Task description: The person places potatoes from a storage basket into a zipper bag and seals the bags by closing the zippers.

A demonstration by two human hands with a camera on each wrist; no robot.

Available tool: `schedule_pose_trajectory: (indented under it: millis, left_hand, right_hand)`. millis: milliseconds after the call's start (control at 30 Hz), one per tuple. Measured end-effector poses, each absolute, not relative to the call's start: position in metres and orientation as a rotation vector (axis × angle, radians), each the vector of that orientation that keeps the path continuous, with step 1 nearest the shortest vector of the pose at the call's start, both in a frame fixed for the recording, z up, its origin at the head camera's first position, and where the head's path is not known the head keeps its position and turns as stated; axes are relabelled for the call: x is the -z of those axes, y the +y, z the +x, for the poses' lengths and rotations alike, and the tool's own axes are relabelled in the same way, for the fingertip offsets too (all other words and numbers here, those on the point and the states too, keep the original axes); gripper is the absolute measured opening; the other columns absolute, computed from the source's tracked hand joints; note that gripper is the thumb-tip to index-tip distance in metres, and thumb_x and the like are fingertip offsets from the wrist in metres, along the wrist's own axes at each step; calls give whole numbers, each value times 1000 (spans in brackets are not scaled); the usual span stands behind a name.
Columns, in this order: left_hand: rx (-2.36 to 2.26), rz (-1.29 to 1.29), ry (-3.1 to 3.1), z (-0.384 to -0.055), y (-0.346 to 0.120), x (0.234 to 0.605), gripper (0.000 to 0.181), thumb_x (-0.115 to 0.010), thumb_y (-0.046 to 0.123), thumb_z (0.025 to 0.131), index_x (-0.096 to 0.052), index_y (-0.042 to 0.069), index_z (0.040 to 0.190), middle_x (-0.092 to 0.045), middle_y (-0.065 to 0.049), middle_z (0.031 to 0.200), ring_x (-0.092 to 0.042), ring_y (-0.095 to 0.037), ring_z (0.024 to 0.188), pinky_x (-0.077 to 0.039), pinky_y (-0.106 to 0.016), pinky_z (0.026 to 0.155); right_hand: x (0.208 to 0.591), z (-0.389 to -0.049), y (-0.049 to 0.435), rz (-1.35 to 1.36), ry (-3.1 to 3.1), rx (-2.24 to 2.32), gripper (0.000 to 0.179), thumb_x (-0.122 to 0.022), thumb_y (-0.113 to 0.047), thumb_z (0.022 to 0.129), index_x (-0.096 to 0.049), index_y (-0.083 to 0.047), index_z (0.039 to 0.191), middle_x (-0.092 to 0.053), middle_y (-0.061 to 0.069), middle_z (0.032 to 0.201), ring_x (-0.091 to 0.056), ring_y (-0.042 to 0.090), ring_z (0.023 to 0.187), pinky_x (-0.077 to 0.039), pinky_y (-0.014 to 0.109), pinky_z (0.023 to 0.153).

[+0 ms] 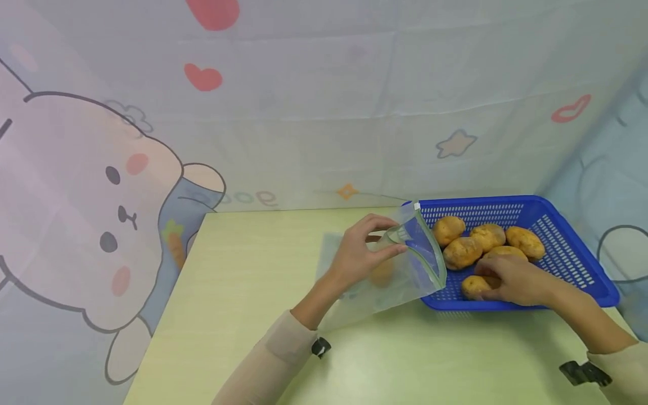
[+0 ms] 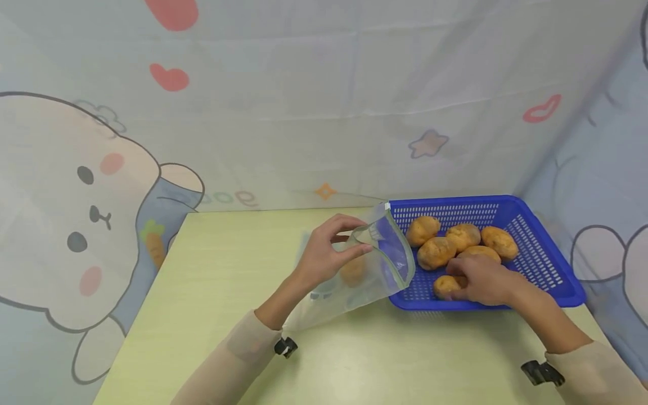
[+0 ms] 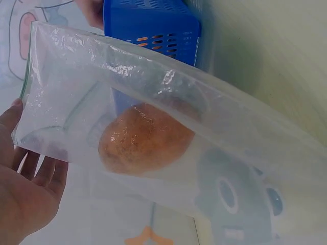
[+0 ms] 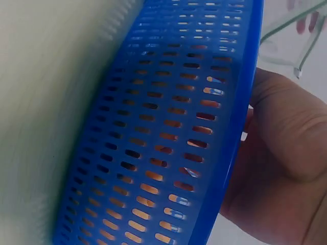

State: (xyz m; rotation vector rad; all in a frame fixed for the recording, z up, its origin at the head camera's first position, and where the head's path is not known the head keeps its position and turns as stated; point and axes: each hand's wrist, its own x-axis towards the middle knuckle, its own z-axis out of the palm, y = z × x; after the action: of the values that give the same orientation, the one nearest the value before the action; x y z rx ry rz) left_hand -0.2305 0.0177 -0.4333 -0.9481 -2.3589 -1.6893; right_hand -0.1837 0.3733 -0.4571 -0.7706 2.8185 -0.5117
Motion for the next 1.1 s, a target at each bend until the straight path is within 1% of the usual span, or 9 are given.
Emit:
schedule_pose_trajectory:
  millis: [67, 267, 300, 367, 500, 600, 767, 867, 1100]
  left_hand:
    - [1690, -938, -2359, -231, 18, 434, 41, -88, 24, 91, -72, 13, 127, -70, 3, 125, -65, -7, 117, -59, -28, 96]
    - [1704, -949, -2369, -231, 18, 434, 40, -87, 24, 91, -73, 13, 126, -69, 4, 125, -64, -7, 117, -58, -27, 95]
    - [1704, -953, -2370, -231, 18, 433, 39, -87, 24, 91, -73, 13, 126, -69, 4, 125, -64, -7, 117, -58, -27, 95]
    - [1705, -957, -2369, -231, 18, 433, 39, -87, 24, 91, -73, 12, 126, -69, 4, 126, -64, -7, 117, -59, -27, 95]
    - [1699, -960, -2374, -232, 17, 432, 40, -87, 23, 91, -73, 12, 127, -69, 4, 126, -64, -7, 117, -59, -27, 95]
    - [1687, -967, -2379, -233, 17, 431, 40, -87, 24, 91, -73, 13, 127, -68, 4, 126, -63, -7, 118, -59, -26, 94]
    - [1681, -989, -2372, -235, 18, 428, 39, -87, 25, 92, -73, 13, 127, -69, 3, 126, -63, -7, 118, -58, -24, 93]
    - [1678, -1006, -2370, -234, 19, 426, 39, -86, 25, 93, -73, 12, 127, -69, 3, 126, -64, -8, 118, -59, -24, 92]
    - [1663, -1028, -2395, -231, 16, 422, 36, -85, 25, 93, -74, 13, 126, -69, 3, 125, -64, -8, 116, -59, -25, 91]
  right_hand:
    - [458, -185, 375, -784, 2822, 549, 25, -88, -29, 89, -75, -14, 105, -64, -13, 91, -54, 5, 79, -49, 29, 68]
    - [439, -186, 380, -800, 2874, 823, 33, -86, -19, 91, -73, -8, 119, -72, -2, 107, -67, 10, 90, -59, 29, 73]
    - [432, -186, 378, -802, 2900, 857, 36, -86, -18, 91, -72, -8, 122, -73, -1, 114, -67, 10, 96, -60, 28, 76]
    - [417, -189, 371, -840, 2932, 943, 38, -86, -14, 91, -72, -10, 126, -73, 0, 119, -67, 9, 102, -60, 26, 81]
    - [390, -194, 348, -875, 2901, 1086, 41, -84, -12, 93, -71, -16, 131, -71, -2, 125, -65, 4, 105, -57, 19, 86]
    - [380, -197, 326, -901, 2846, 1151, 41, -83, -14, 94, -70, -19, 133, -69, -4, 127, -67, 6, 106, -58, 22, 88]
    - [379, -202, 303, -939, 2787, 1191, 40, -82, -15, 95, -69, -20, 133, -69, -6, 126, -69, 17, 110, -59, 29, 90]
    - [382, -203, 297, -910, 2752, 1185, 38, -79, -19, 98, -68, -21, 135, -68, -6, 128, -69, 18, 113, -59, 30, 93]
    - [392, -202, 300, -896, 2607, 1278, 36, -73, -15, 103, -65, -15, 138, -67, 3, 133, -68, 27, 121, -57, 27, 98]
